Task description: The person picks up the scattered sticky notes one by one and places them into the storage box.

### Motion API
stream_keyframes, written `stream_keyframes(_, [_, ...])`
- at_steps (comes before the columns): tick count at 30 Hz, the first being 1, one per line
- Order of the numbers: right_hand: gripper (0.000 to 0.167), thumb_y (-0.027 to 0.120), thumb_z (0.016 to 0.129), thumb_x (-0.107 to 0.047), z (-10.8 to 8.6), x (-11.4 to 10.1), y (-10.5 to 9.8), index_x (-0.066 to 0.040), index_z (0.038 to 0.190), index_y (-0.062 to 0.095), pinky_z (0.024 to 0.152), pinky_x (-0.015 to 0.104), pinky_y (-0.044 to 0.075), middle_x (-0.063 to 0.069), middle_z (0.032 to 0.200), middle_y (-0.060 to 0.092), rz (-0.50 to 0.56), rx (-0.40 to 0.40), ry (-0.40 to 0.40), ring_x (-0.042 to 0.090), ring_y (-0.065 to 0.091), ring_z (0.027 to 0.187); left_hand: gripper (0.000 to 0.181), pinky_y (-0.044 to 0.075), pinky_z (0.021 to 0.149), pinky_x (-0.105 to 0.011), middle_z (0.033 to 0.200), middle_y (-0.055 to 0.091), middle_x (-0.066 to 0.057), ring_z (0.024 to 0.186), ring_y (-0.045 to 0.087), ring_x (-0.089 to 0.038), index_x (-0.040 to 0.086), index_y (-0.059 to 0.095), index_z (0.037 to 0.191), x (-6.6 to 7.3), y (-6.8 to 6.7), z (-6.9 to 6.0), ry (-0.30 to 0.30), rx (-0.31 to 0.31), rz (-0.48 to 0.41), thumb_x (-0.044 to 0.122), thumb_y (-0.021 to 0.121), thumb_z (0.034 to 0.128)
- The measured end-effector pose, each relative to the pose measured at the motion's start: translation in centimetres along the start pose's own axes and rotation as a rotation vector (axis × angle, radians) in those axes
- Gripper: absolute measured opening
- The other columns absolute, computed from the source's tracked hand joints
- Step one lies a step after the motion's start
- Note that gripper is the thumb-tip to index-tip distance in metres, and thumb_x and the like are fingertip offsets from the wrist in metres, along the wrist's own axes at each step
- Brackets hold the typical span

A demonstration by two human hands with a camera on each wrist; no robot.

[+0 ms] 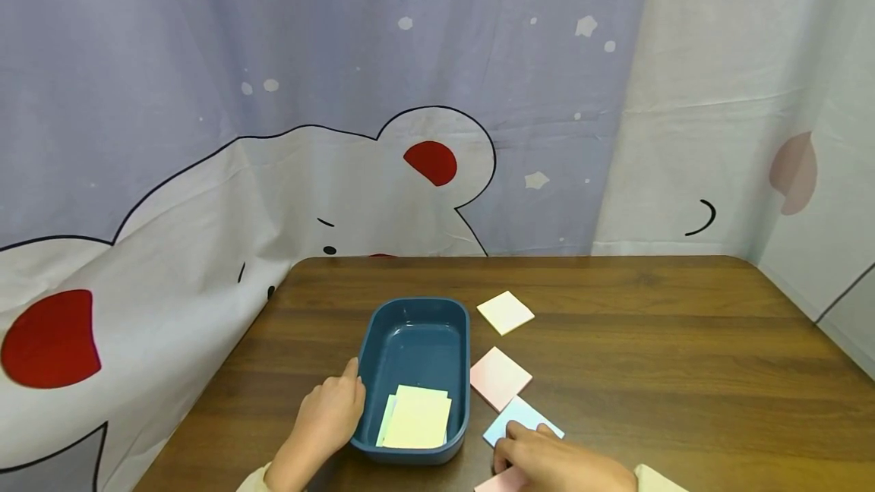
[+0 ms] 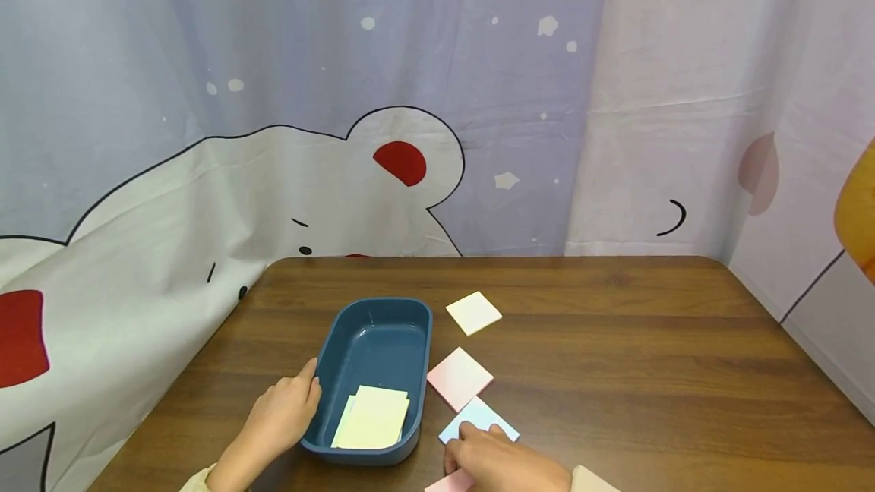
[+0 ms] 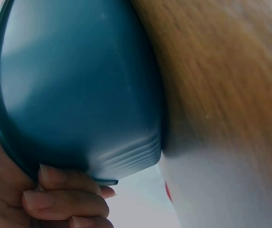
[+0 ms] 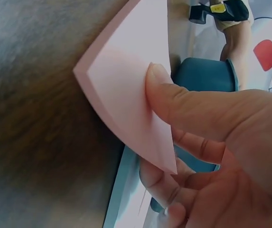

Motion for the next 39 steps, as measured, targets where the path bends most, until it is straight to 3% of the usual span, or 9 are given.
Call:
stream_keyframes(3, [0.017, 0.073, 0.079, -0.036, 0.2, -0.2, -0.1, -0.030, 0.083, 0.058, 0.070, 0.020, 0.033, -0.025, 0.079, 0.045, -0.005, 0.006, 0.005, -0.008, 0.040, 0.075, 0.041, 0.050, 0.058, -0.049, 0.096, 0.070, -0.024, 0.070, 0.067, -0.035, -0.008, 0.052, 0.129, 0.0, 0.0, 0.0, -0.001, 0.001, 0.001, 0.015, 0.050, 0.0952])
stream_keyframes(10, [0.012, 0.075, 0.076, -0.019, 0.7, 0.6, 0.1, -0.027, 0.080, 0.067, 0.063, 0.019, 0.036, -0.023, 0.068, 0.054, 0.075, -0.049, 0.116, -0.003, 0.043, 0.066, 0.041, 0.050, 0.058, -0.049, 0.095, 0.070, -0.024, 0.070, 0.067, -0.034, -0.008, 0.052, 0.129, 0.0, 0.0, 0.0, 0.000, -0.004, 0.000, 0.015, 0.050, 0.0954])
stream_keyframes(15, [0.010, 0.074, 0.076, -0.013, 1.1, 0.3, -0.1, -0.020, 0.082, 0.072, 0.064, 0.016, 0.037, -0.021, 0.068, 0.058, 0.105, -0.051, 0.073, -0.007, 0.044, 0.063, 0.042, 0.050, 0.059, -0.049, 0.097, 0.070, -0.023, 0.071, 0.067, -0.033, -0.008, 0.051, 0.130, 0.0, 0.1, 0.0, -0.006, -0.018, 0.001, 0.016, 0.050, 0.0959])
stream_keyframes(22, [0.021, 0.065, 0.079, 0.003, 1.3, -0.3, -1.3, -0.015, 0.082, 0.074, 0.059, 0.013, 0.041, -0.018, 0.070, 0.058, 0.172, -0.005, -0.013, -0.007, 0.043, 0.065, 0.042, 0.050, 0.058, -0.047, 0.097, 0.070, -0.023, 0.070, 0.067, -0.031, -0.008, 0.051, 0.131, -0.2, 0.2, 0.1, -0.015, -0.021, -0.004, 0.015, 0.049, 0.0960])
stream_keyframes(33, [0.010, 0.068, 0.082, -0.002, 1.5, -0.6, -4.2, -0.011, 0.083, 0.072, 0.059, 0.014, 0.043, -0.013, 0.076, 0.065, 0.182, 0.087, -0.034, -0.008, 0.046, 0.065, 0.043, 0.049, 0.056, -0.046, 0.097, 0.070, -0.023, 0.068, 0.067, -0.030, -0.007, 0.050, 0.132, -0.2, 0.2, 0.1, -0.012, -0.025, -0.008, 0.016, 0.049, 0.0961])
stream_keyframes(39, [0.008, 0.068, 0.085, -0.007, 2.2, -0.4, -5.5, -0.015, 0.083, 0.070, 0.061, 0.017, 0.044, -0.015, 0.075, 0.065, 0.212, 0.067, 0.003, -0.007, 0.049, 0.066, 0.042, 0.049, 0.055, -0.045, 0.096, 0.070, -0.024, 0.067, 0.066, -0.031, -0.007, 0.052, 0.131, -0.2, 0.2, 0.1, -0.009, -0.015, -0.007, 0.015, 0.049, 0.0959])
Point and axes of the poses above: each hand's wrist, its own z-axis towards the middle knuckle, its own y-axis out of the palm, x = y × z, the point moved 10 cm from there along z, towards the middle knuckle
